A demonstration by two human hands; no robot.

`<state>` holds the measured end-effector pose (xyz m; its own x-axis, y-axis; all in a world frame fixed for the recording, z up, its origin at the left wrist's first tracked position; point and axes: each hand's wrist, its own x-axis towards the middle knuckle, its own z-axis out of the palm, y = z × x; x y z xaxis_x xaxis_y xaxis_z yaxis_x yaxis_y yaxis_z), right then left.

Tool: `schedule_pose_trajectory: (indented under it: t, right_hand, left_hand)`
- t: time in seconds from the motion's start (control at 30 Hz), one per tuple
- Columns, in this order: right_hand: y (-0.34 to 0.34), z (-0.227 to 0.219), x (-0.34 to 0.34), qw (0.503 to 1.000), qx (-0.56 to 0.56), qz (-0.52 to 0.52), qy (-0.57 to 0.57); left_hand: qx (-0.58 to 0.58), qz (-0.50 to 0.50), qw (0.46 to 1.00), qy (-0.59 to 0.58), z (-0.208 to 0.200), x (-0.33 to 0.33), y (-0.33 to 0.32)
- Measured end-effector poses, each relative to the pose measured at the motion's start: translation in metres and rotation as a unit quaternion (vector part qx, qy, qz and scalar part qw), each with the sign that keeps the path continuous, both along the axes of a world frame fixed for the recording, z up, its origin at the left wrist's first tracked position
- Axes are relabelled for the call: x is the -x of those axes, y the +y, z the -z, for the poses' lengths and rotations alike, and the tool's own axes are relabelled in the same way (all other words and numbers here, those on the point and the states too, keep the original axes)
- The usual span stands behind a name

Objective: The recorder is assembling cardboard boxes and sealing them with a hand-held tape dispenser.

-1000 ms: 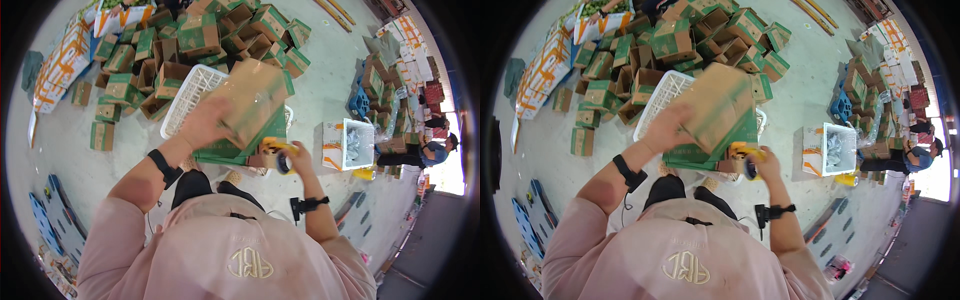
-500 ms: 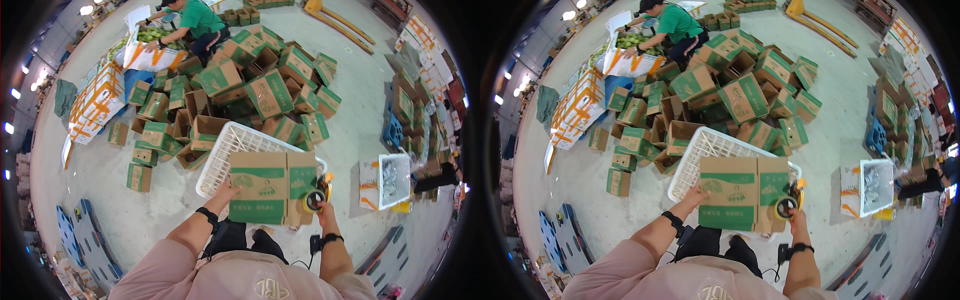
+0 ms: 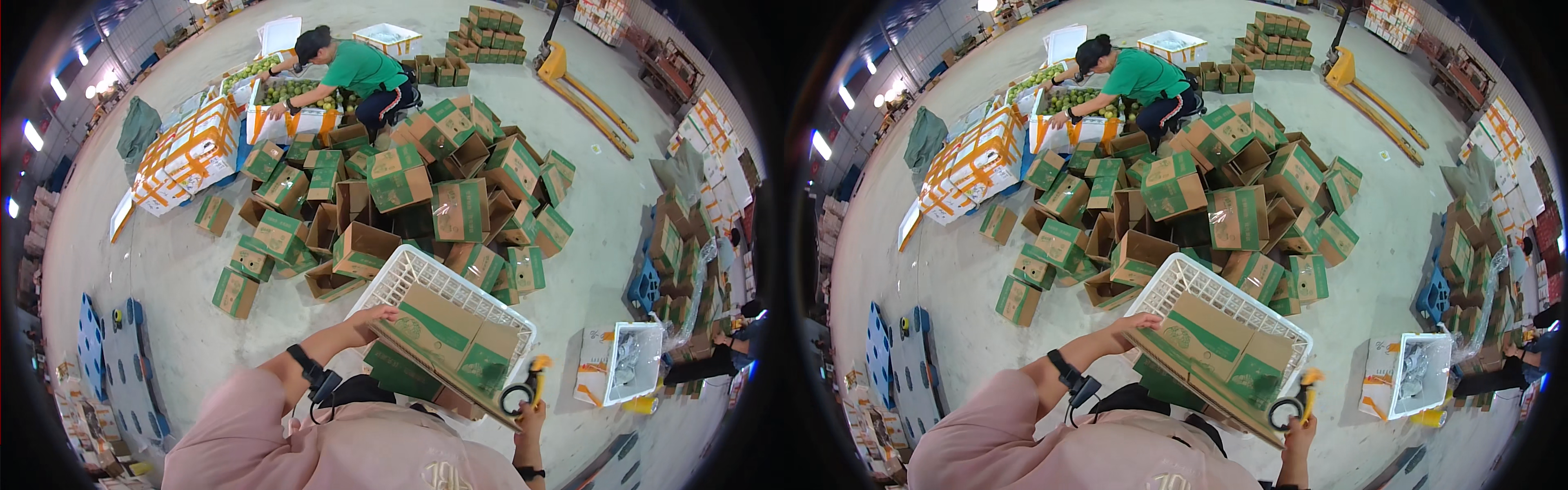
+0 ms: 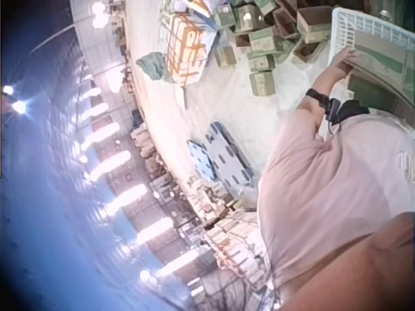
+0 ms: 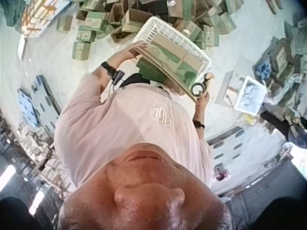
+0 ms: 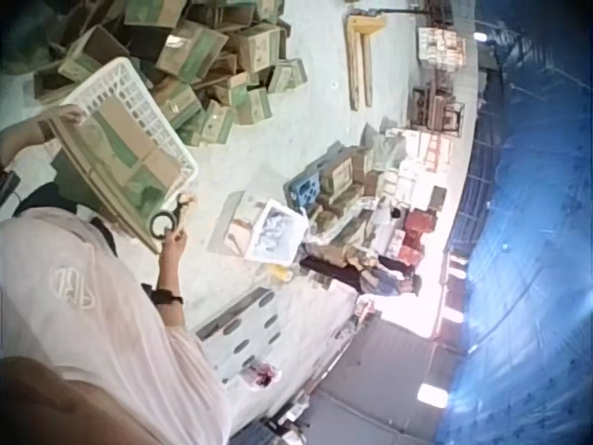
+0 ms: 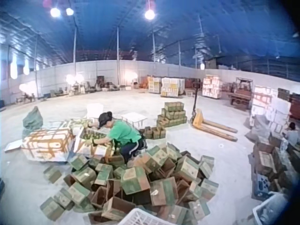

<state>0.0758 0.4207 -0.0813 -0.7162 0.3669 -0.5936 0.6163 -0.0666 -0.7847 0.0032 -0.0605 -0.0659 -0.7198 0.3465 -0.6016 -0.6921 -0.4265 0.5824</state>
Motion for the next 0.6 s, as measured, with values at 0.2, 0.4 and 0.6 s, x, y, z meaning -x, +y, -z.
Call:
schedule_pose_trajectory:
  t: [0.2, 0.4, 0.6]
  right_hand:
    - [-0.036, -0.072, -0.025, 0.931, -0.008, -0.331, 0.156]
    - [-0.060, -0.072, -0.005, 0.893, -0.015, -0.436, 0.109]
    - [-0.065, -0.091, 0.018, 0.881, -0.049, -0.455, 0.120]
  left_hand:
    - [0.195, 0.002, 0.953, 0.233, -0.095, -0.016, 0.035]
    - [0.338, -0.002, 0.899, 0.277, -0.069, 0.002, 0.065]
    - [0.349, -0.034, 0.879, 0.323, -0.062, 0.003, 0.062]
